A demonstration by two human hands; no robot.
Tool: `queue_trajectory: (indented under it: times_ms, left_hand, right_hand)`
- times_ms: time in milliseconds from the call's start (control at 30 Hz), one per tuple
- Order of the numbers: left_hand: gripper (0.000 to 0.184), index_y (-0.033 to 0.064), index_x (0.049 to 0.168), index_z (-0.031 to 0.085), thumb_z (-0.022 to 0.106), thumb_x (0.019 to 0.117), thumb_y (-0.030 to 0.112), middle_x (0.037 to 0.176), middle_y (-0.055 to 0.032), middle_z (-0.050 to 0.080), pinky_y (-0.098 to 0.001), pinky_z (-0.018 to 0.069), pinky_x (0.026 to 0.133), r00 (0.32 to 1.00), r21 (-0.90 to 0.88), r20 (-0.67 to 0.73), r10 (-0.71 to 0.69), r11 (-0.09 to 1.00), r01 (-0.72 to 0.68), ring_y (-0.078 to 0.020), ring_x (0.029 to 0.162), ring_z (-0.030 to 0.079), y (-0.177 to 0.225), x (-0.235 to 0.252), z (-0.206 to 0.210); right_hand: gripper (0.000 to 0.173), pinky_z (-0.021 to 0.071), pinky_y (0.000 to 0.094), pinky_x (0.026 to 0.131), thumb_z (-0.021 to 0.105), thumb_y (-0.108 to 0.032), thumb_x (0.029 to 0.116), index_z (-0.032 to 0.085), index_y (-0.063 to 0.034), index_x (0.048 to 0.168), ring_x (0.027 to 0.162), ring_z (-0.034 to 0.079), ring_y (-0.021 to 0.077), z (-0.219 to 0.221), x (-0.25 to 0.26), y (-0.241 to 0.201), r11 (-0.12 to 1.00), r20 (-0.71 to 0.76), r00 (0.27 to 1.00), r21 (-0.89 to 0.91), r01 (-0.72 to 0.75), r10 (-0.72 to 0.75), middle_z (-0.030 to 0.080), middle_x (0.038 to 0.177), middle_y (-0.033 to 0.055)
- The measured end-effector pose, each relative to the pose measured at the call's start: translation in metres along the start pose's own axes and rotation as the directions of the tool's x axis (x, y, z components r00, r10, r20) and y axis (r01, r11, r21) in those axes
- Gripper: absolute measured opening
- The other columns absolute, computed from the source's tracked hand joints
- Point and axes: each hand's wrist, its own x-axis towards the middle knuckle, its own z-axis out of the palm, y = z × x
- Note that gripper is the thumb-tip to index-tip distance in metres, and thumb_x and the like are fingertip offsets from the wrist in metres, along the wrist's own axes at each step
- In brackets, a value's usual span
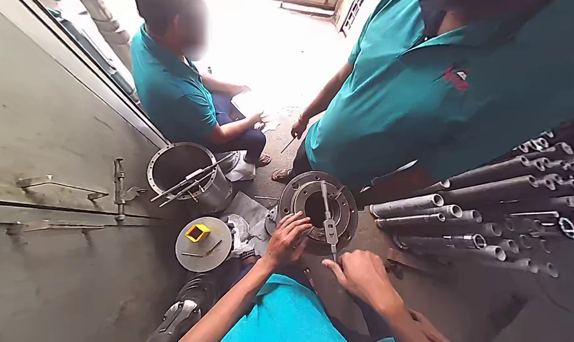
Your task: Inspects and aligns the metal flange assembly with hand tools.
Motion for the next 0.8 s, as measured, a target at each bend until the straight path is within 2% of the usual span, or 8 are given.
queue_trajectory:
  times_ms: [100, 200, 333, 467, 533, 633, 700, 800]
  left_hand:
    - [0.027, 0.0139, 0.103, 0.078, 0.055, 0.098, 0.026, 0.115, -0.003, 0.076, -0.0475, 0.0467, 0.109, 0.988, -0.031, -0.096, -0.123, 0.992, 0.121, -0.0239, 0.124, 0.064, -0.011, -0.024, -0.03]
    - [0.029, 0.0129, 0.094, 0.078, 0.055, 0.0964, 0.03, 0.104, -0.0016, 0.078, -0.0481, 0.051, 0.102, 0.946, -0.008, -0.144, -0.29, 0.957, 0.292, -0.0193, 0.111, 0.069, -0.025, -0.04, -0.052]
    - [0.03, 0.0109, 0.096, 0.079, 0.063, 0.0989, 0.036, 0.099, -0.0027, 0.078, -0.0404, 0.0585, 0.09, 0.903, 0.072, -0.084, -0.421, 0.901, 0.427, -0.0137, 0.096, 0.073, -0.041, -0.053, -0.081]
    - [0.03, 0.0071, 0.105, 0.078, 0.057, 0.1008, 0.028, 0.101, -0.006, 0.078, -0.0353, 0.0605, 0.088, 0.842, 0.071, -0.04, -0.538, 0.839, 0.54, -0.0138, 0.094, 0.075, -0.043, -0.07, -0.107]
    - [0.028, 0.006, 0.108, 0.076, 0.057, 0.1013, 0.024, 0.101, -0.0058, 0.078, -0.0322, 0.0612, 0.087, 0.786, -0.004, -0.078, -0.613, 0.789, 0.614, -0.0114, 0.092, 0.074, -0.047, -0.079, -0.112]
    - [0.027, 0.0049, 0.111, 0.074, 0.053, 0.1007, 0.017, 0.103, -0.0055, 0.077, -0.032, 0.0616, 0.087, 0.707, -0.094, -0.082, -0.702, 0.712, 0.696, -0.0105, 0.092, 0.074, -0.055, -0.091, -0.111]
    - [0.026, 0.0071, 0.106, 0.076, 0.054, 0.0982, 0.018, 0.1, -0.0042, 0.078, -0.0327, 0.0605, 0.083, 0.696, -0.035, -0.072, -0.714, 0.699, 0.714, -0.01, 0.087, 0.074, -0.056, -0.083, -0.109]
    - [0.025, 0.0099, 0.101, 0.078, 0.056, 0.094, 0.022, 0.094, -0.003, 0.078, -0.0301, 0.0594, 0.074, 0.73, 0.051, -0.041, -0.683, 0.728, 0.684, -0.0079, 0.079, 0.072, -0.049, -0.078, -0.11]
  right_hand:
    - [0.059, 0.0526, 0.0599, 0.069, 0.041, -0.054, 0.1038, 0.071, -0.0076, 0.084, 0.084, 0.071, 0.0367, 0.025, -0.006, -0.024, 0.917, -0.097, 0.936, 0.189, 0.352, -0.339, 0.07, 0.08, 0.0152]
    - [0.04, 0.0557, 0.0571, 0.073, 0.041, -0.041, 0.1063, 0.074, -0.0175, 0.113, 0.093, 0.073, 0.0311, 0.008, 0.021, -0.071, 0.825, -0.385, 0.801, 0.151, 0.544, -0.458, 0.075, 0.1, 0.0082]
    - [0.034, 0.053, 0.0654, 0.073, 0.049, -0.04, 0.1053, 0.073, -0.0202, 0.121, 0.098, 0.071, 0.0368, -0.061, 0.069, -0.043, 0.968, -0.512, 0.848, 0.109, 0.225, -0.139, 0.074, 0.109, 0.0108]
    - [0.053, 0.0503, 0.066, 0.072, 0.047, -0.048, 0.1049, 0.069, -0.0022, 0.092, 0.092, 0.068, 0.0471, -0.042, 0.04, 0.053, 0.973, -0.254, 0.948, 0.178, -0.147, 0.19, 0.069, 0.091, 0.025]
    - [0.054, 0.0506, 0.0641, 0.075, 0.05, -0.049, 0.1031, 0.071, -0.0005, 0.089, 0.087, 0.067, 0.0442, -0.014, 0.013, 0.049, 0.973, 0.017, 0.999, 0.23, 0.028, -0.032, 0.067, 0.085, 0.0241]
    - [0.034, 0.0528, 0.0613, 0.078, 0.048, -0.04, 0.1039, 0.075, -0.0216, 0.114, 0.093, 0.071, 0.0308, 0.007, 0.015, -0.029, 0.778, -0.102, 0.851, 0.359, 0.515, -0.516, 0.075, 0.1, 0.0073]
    - [0.038, 0.0548, 0.0633, 0.081, 0.046, -0.034, 0.1049, 0.064, -0.0275, 0.138, 0.104, 0.071, 0.031, -0.024, 0.042, -0.057, 0.829, -0.315, 0.855, 0.259, 0.495, -0.412, 0.071, 0.126, 0.0044]
    - [0.032, 0.0526, 0.0677, 0.073, 0.058, -0.024, 0.0996, 0.069, -0.0195, 0.129, 0.098, 0.07, 0.0404, -0.044, 0.061, 0.01, 0.972, -0.456, 0.89, 0.216, 0.089, 0.02, 0.072, 0.115, 0.0136]
